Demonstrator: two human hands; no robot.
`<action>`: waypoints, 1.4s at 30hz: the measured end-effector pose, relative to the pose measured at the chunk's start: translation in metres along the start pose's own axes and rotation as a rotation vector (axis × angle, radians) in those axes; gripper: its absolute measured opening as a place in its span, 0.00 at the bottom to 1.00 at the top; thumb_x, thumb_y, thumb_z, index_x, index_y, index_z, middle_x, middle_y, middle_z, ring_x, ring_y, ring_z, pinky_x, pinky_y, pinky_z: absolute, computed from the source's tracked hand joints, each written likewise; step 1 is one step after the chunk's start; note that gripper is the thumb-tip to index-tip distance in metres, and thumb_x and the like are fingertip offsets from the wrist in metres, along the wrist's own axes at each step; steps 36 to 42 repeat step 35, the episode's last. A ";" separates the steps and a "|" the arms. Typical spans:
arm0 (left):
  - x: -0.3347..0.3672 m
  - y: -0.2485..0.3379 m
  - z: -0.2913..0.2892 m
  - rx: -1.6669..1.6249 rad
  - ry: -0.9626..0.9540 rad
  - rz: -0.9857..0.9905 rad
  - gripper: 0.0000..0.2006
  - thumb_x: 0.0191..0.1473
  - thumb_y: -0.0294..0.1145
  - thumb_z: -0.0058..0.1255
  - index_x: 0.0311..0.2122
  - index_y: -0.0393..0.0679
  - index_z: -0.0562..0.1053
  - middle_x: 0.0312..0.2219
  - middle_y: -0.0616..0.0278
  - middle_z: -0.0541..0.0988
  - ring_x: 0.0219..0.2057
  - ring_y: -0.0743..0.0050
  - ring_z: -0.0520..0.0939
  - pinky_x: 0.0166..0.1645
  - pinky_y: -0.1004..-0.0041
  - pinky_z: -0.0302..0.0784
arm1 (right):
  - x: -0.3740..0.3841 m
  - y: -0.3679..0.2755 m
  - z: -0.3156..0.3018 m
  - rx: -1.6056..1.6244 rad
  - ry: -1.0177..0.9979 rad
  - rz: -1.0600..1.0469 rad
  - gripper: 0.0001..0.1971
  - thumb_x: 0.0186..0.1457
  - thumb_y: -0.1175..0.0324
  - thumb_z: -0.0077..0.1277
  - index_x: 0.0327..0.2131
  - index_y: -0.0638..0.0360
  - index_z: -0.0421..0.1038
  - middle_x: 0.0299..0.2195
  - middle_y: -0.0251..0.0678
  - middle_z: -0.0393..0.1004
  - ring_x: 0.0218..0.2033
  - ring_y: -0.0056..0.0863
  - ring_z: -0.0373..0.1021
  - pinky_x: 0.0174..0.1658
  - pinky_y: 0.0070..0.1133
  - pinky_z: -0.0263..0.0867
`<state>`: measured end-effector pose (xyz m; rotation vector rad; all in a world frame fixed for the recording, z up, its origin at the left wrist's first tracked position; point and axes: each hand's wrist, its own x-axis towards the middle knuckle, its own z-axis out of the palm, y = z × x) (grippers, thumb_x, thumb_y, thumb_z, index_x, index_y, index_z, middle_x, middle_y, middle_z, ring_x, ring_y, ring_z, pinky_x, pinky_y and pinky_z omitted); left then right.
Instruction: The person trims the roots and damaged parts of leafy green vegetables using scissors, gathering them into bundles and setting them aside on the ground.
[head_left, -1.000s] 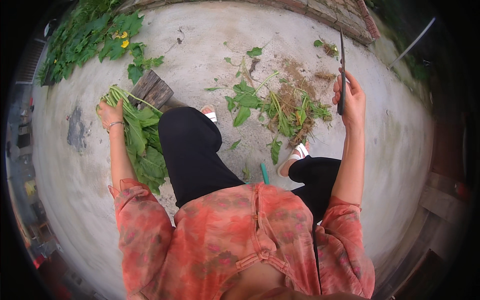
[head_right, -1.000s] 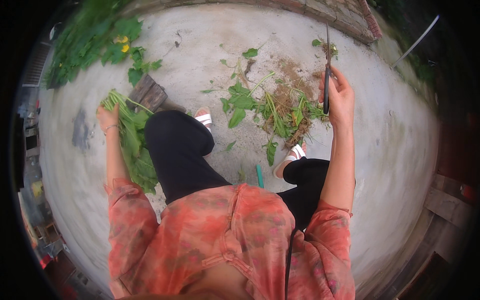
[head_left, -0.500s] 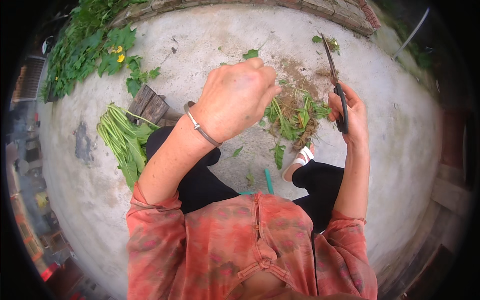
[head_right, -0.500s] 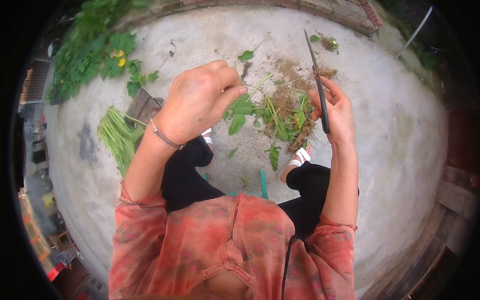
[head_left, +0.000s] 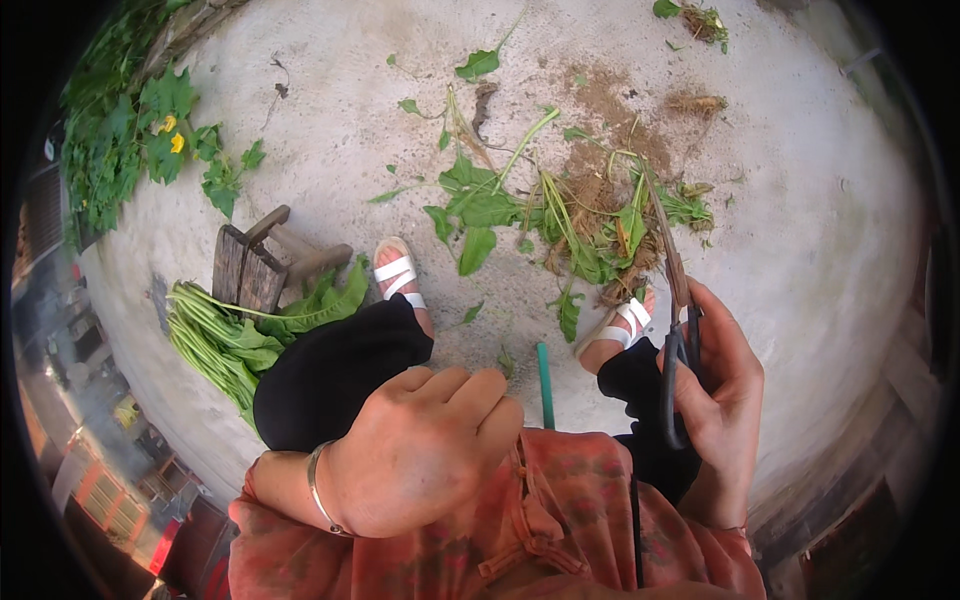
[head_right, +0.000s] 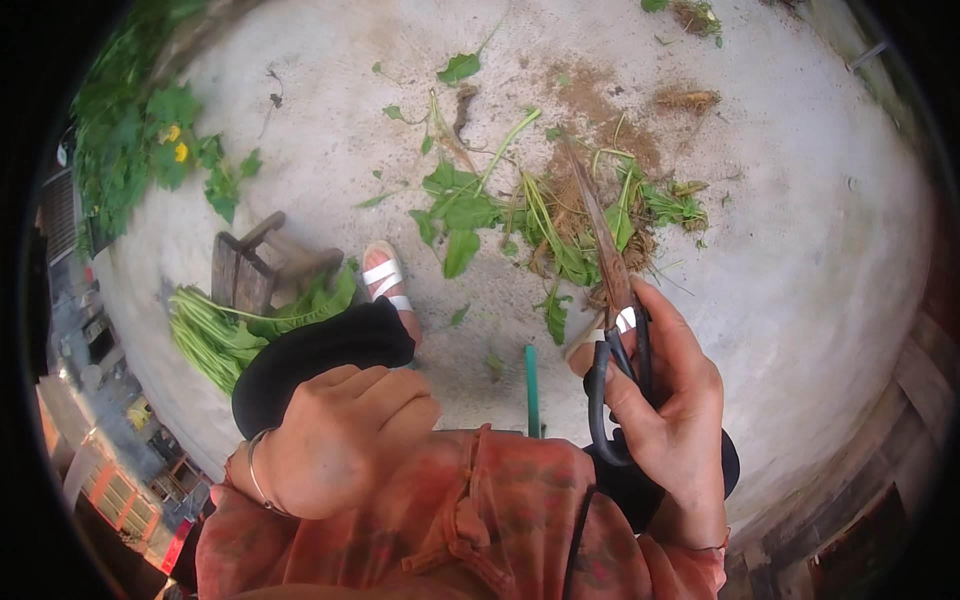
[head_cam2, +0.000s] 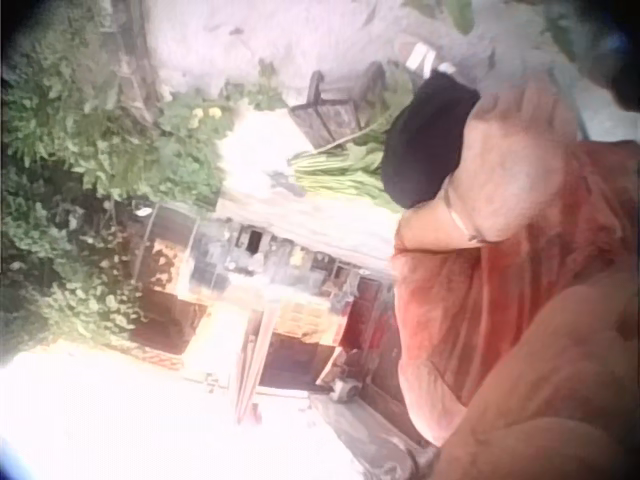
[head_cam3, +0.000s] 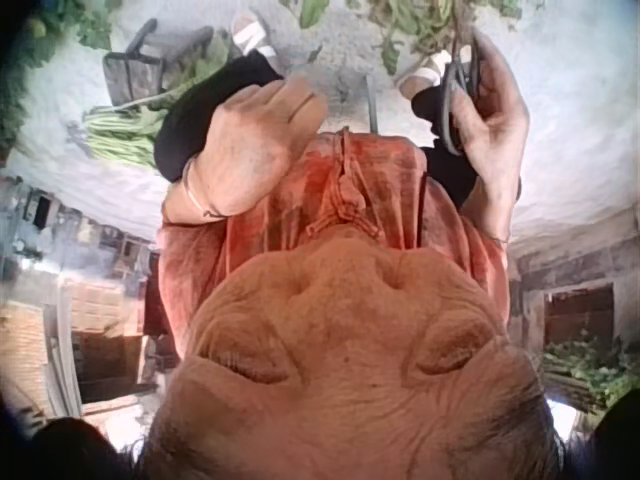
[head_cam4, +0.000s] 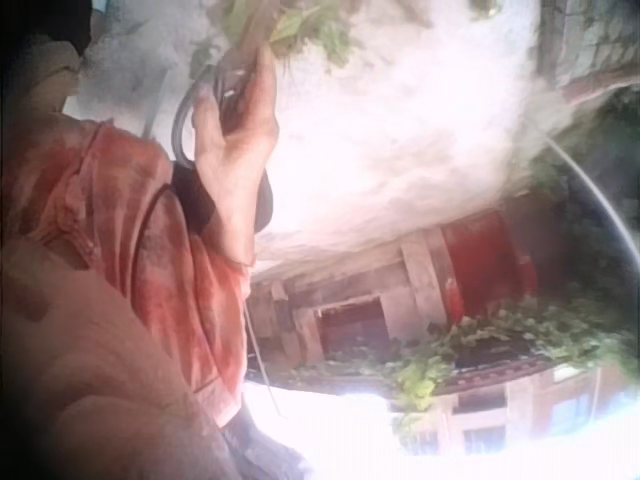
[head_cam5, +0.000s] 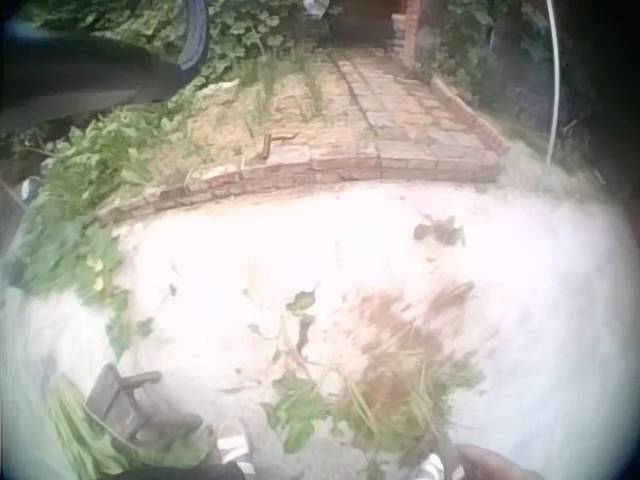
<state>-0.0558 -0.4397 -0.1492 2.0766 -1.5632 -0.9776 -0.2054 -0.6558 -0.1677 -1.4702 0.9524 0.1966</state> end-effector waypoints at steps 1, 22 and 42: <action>0.005 -0.005 0.000 -0.017 0.004 0.014 0.07 0.38 0.31 0.50 0.24 0.45 0.65 0.23 0.64 0.65 0.25 0.71 0.73 0.27 0.75 0.67 | 0.007 -0.001 0.003 0.030 0.008 -0.003 0.28 0.51 0.84 0.50 0.57 0.69 0.58 0.35 0.31 0.72 0.35 0.16 0.69 0.40 0.14 0.65; 0.047 -0.039 0.040 -0.076 -0.255 -0.237 0.05 0.48 0.30 0.49 0.31 0.42 0.68 0.23 0.59 0.72 0.23 0.60 0.78 0.24 0.67 0.73 | 0.093 0.020 -0.003 -0.568 -0.126 -0.023 0.28 0.43 0.80 0.54 0.52 0.63 0.64 0.24 0.43 0.71 0.22 0.39 0.68 0.27 0.29 0.64; 0.001 -0.106 0.064 -0.286 0.279 -0.827 0.12 0.51 0.38 0.52 0.39 0.44 0.73 0.34 0.52 0.80 0.33 0.48 0.81 0.38 0.58 0.76 | 0.077 0.078 0.014 -0.804 -0.165 -0.001 0.34 0.42 0.77 0.51 0.58 0.54 0.60 0.38 0.50 0.76 0.39 0.44 0.73 0.52 0.31 0.64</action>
